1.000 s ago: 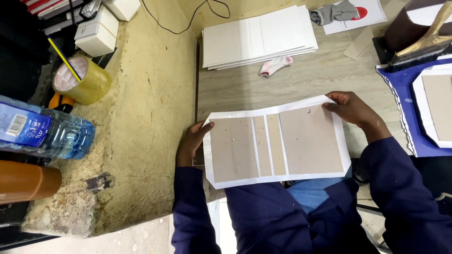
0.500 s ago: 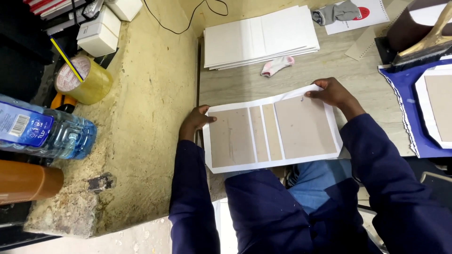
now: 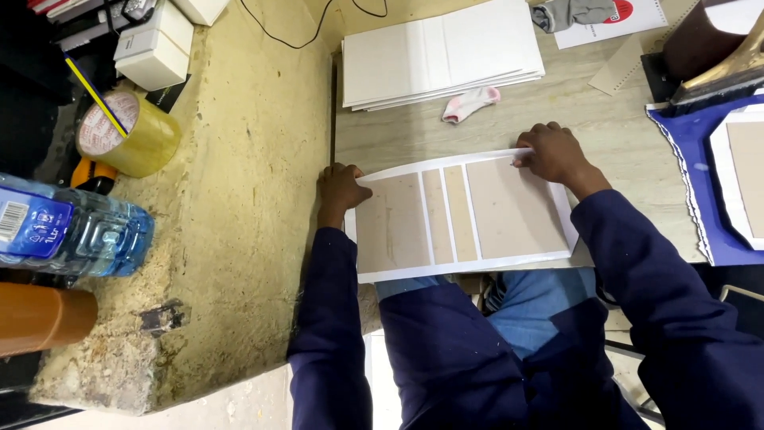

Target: Manually assembling folders by gluing cardboard strips onto paper and folding the edges.

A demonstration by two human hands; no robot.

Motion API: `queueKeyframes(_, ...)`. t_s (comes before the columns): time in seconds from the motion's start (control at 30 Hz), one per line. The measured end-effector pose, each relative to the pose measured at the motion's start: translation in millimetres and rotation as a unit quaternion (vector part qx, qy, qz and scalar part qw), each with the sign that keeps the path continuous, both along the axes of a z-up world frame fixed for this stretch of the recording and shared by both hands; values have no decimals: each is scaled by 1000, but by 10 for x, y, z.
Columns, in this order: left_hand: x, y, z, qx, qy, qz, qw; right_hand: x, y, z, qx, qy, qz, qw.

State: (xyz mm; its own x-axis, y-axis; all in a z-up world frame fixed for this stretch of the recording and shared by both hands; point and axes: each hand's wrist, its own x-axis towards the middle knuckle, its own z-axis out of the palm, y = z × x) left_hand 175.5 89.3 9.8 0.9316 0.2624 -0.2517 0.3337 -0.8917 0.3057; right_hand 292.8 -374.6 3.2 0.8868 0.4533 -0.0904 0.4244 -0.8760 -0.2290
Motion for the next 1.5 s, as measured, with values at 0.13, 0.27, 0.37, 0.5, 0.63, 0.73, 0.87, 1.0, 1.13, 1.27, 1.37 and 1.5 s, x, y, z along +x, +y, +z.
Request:
queueKeyframes(0.13,-111,-373,461,25,23,-56,998,-113,247,131,-4,2,24,1000)
queueKeyframes(0.27,54,-358,8,37,4,-71,997,-217,563,322,21,52,59,997)
queueKeyframes(0.37,123,-421,-58,85,3,-97,992,-242,835,360,2,51,83,995)
queueKeyframes(0.5,232,-455,-247,120,1,-129,984,-244,1086,228,-7,41,90,995)
queueKeyframes(0.63,275,-650,-230,21,-23,-131,991,-273,1114,108,-3,30,84,996)
queueKeyframes(0.73,292,-917,-34,-43,-46,-135,989,-312,1104,133,0,19,80,997)
queueKeyframes(0.87,445,-1163,-245,-74,-79,-129,986,-330,1118,42,-3,-8,86,996)
queueKeyframes(1.0,567,-1255,-407,-98,-91,-110,985,-392,1128,49,-5,-17,93,995)
queueKeyframes(1.13,521,-1338,-402,-111,-128,-89,982,-455,1118,-10,-6,-38,95,995)
queueKeyframes(1.27,424,-1411,-334,-57,-172,-95,979,-563,1113,-28,-9,-74,102,992)
queueKeyframes(1.37,322,-1547,-322,15,-193,-126,973,-686,1104,-58,-34,-108,94,989)
queueKeyframes(1.5,164,-1662,-499,49,-247,-138,958,-757,1071,-187,-35,-143,106,983)
